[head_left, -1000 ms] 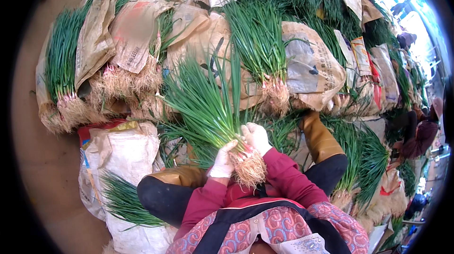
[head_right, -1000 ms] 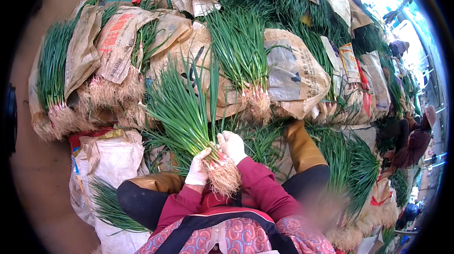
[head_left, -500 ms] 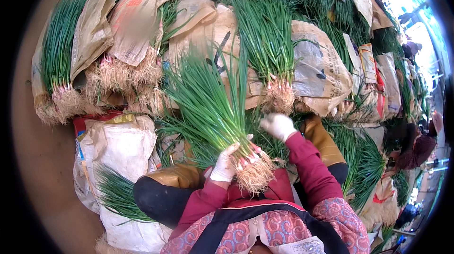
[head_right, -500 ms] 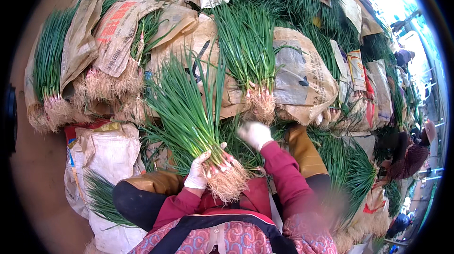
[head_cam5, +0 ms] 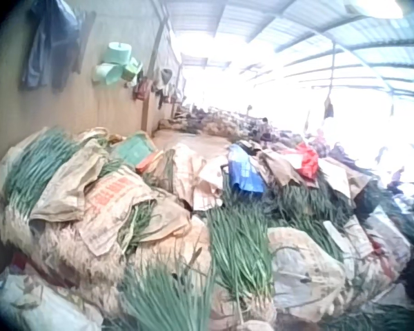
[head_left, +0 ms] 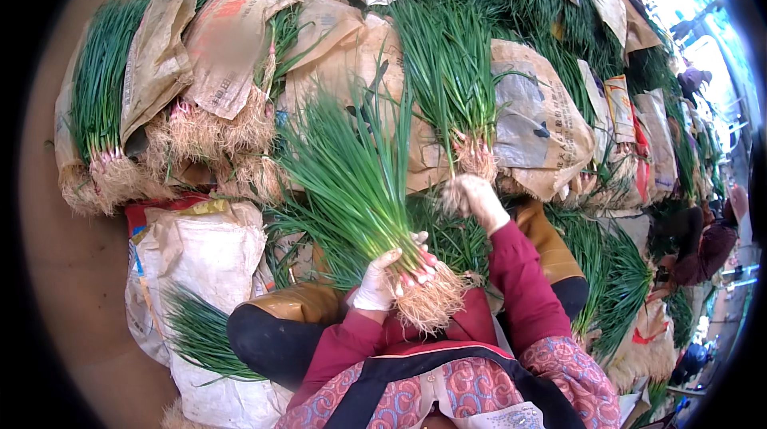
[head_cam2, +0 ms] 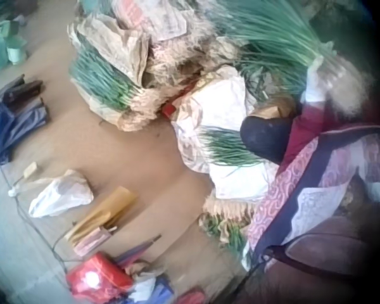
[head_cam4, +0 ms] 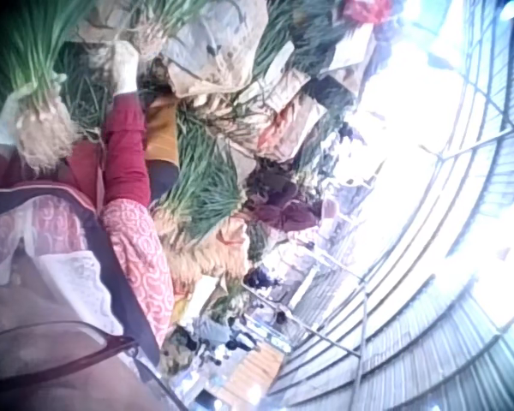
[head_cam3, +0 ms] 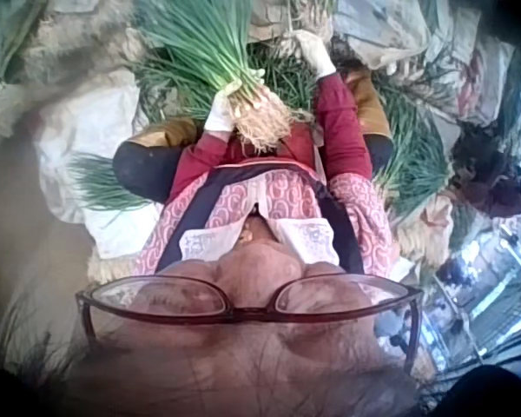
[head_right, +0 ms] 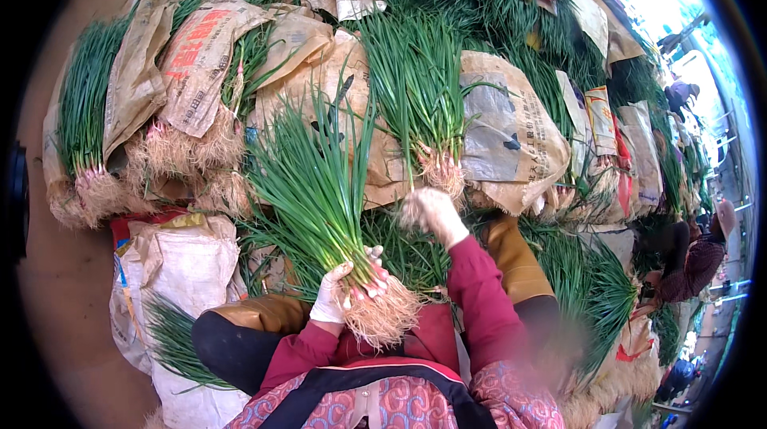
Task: The person sorts and bundles green onions by hand while sitting on a floor covered with agricultural sacks. They pick up individual stalks and add them to a larger bunch held in their hands.
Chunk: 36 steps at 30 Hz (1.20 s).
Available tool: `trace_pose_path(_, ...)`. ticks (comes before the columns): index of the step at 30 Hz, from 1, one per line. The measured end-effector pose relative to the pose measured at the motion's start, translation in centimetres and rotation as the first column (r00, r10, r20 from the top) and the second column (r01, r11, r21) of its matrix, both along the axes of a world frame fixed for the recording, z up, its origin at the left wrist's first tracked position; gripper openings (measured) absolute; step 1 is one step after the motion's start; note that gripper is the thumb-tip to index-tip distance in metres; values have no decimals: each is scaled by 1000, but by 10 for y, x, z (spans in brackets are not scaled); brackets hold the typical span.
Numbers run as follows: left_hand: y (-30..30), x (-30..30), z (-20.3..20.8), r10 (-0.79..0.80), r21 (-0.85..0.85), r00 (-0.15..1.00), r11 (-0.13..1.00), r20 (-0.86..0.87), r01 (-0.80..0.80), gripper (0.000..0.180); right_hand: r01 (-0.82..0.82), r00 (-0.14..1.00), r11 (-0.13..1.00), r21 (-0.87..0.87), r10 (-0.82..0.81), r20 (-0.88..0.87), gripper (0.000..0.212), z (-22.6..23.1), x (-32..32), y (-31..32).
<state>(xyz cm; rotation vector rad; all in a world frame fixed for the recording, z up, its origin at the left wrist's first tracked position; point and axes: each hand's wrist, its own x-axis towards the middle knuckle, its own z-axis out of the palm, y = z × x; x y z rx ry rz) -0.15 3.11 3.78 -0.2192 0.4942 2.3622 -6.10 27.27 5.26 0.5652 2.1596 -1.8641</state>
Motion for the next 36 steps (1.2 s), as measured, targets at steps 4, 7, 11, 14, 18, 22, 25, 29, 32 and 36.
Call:
trace_pose_path(4,2,-1,10,-38,77,999,996,1,38,63,-119,993,972,-204,117,-21,23,3,66,-28)
trace_pose_path(7,8,4,-3,-48,72,997,996,68,43,56,-369,759,772,517,572,-312,21,-17,103,-48)
trace_pose_path(11,3,5,-8,-113,83,994,990,-5,113,44,-446,881,620,645,430,196,38,19,96,-55)
trace_pose_path(14,7,6,-11,-137,63,990,989,28,135,43,-193,980,892,408,196,36,42,4,63,-56)
trace_pose_path(18,2,9,-13,-132,11,991,991,34,132,44,-16,998,957,-290,35,60,16,-12,43,-75)
trace_pose_path(22,-2,10,-14,-74,15,996,997,56,73,43,49,999,912,-407,-42,26,12,-24,59,-83)
trace_pose_path(25,12,11,-10,-89,72,994,994,65,84,43,-108,988,994,-36,103,-114,22,-122,99,-55)
trace_pose_path(29,4,8,-8,-31,98,998,995,63,25,45,-605,794,597,527,398,460,37,-92,89,-39)
trace_pose_path(32,-4,5,-14,-152,197,988,969,11,147,49,-175,959,608,775,283,-5,31,-24,40,-29)
trace_pose_path(36,5,3,-9,-120,149,992,981,-27,122,70,331,927,391,859,36,-374,28,-18,-33,26)
